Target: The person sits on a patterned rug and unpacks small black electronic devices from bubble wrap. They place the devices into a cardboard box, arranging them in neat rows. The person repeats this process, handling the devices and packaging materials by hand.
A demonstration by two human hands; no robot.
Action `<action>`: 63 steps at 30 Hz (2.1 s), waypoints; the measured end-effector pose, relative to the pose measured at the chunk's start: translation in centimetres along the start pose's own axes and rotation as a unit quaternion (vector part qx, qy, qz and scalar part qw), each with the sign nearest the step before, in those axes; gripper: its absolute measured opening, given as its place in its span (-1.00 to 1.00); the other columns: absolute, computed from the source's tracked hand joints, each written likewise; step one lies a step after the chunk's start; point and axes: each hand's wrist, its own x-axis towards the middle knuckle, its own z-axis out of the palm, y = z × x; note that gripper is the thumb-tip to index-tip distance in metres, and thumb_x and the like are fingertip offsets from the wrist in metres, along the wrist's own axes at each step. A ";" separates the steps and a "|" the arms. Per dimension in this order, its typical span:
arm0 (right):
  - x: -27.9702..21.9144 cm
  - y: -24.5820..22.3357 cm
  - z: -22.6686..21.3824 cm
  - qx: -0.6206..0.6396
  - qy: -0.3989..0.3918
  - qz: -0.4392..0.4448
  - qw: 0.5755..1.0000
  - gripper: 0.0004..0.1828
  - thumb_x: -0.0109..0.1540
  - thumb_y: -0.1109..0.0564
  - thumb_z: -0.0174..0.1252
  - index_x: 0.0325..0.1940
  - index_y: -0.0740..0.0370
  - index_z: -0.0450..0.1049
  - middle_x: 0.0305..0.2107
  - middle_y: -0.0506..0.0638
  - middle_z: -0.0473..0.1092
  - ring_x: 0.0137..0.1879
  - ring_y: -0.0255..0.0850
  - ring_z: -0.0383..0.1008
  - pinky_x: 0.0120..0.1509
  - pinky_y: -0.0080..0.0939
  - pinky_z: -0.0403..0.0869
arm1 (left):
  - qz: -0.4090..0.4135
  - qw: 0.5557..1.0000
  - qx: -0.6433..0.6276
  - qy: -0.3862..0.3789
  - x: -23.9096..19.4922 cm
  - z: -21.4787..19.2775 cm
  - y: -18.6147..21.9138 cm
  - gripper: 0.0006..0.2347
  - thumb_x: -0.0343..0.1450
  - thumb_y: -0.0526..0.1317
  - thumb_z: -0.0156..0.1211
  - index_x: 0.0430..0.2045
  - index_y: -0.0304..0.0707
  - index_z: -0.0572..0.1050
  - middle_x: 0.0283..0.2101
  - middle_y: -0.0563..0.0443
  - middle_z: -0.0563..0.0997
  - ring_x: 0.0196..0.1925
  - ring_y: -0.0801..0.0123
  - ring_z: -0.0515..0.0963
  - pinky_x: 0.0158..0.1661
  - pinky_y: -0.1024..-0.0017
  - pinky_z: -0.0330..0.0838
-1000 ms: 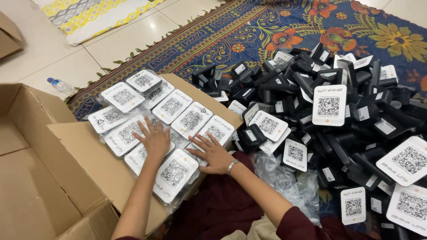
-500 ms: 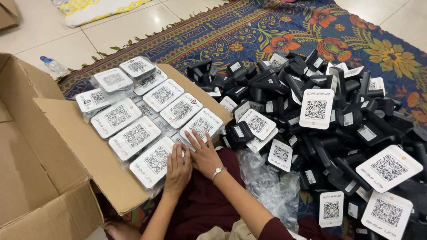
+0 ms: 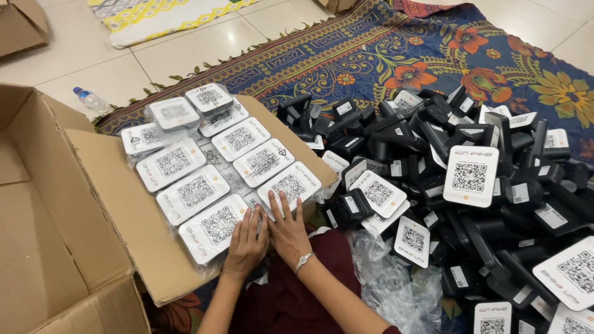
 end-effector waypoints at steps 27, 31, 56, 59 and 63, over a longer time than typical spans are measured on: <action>10.6 5.1 5.8 0.103 -0.295 -0.020 0.950 0.22 0.05 0.08 0.42 0.59 -0.18 -0.23 0.55 0.06 -0.31 0.63 0.03 -0.38 0.60 0.38 -0.15 | 0.104 0.990 0.092 -0.013 12.1 23.9 -18.8 -0.14 0.34 0.57 -0.18 0.50 0.19 0.07 0.27 -0.08 0.42 0.40 0.05 0.28 0.26 -0.04 0.20; 7.8 5.9 13.0 0.004 -0.362 0.010 0.932 0.07 0.06 0.16 0.37 0.58 -0.10 0.00 0.53 0.16 -0.17 0.63 0.12 -0.47 0.51 0.47 -0.09 | 0.081 0.992 0.099 -0.011 15.2 27.7 -20.6 -0.15 0.36 0.56 -0.08 0.52 0.19 0.13 0.27 -0.05 0.40 0.43 0.07 0.27 0.30 -0.04 0.18; 7.3 4.0 17.8 -0.034 -0.336 0.039 0.940 -0.42 0.31 0.11 0.06 0.45 -0.13 0.29 0.43 0.16 0.13 0.66 0.16 -0.51 0.60 0.48 -0.29 | -0.233 0.945 -0.070 -0.218 20.0 28.6 -21.6 -0.17 0.33 -0.19 0.24 0.57 -0.11 -0.02 0.57 -0.47 -0.30 0.55 -0.49 -0.34 0.27 -0.58 -0.51; 6.3 3.1 18.3 -0.146 -0.368 -0.007 0.918 -0.26 0.27 0.11 0.06 0.54 -0.13 0.07 0.45 0.21 0.04 0.60 0.23 -0.46 0.54 0.47 -0.32 | -0.254 0.924 0.098 -0.270 17.6 24.7 -26.1 -0.25 0.38 -0.14 0.21 0.55 -0.05 0.03 0.52 -0.66 -0.26 0.47 -0.63 -0.27 0.18 -0.65 -0.48; 0.3 2.1 28.2 -0.137 -0.313 0.026 0.939 -0.33 0.37 0.07 0.00 0.59 0.00 0.07 0.43 0.25 0.11 0.46 0.34 0.07 0.47 0.48 0.02 | -0.326 0.850 0.292 -0.293 13.7 20.4 -33.7 -0.32 0.48 -0.02 0.11 0.54 0.06 -0.01 0.49 -0.70 -0.20 0.44 -0.75 -0.15 0.21 -0.67 -0.41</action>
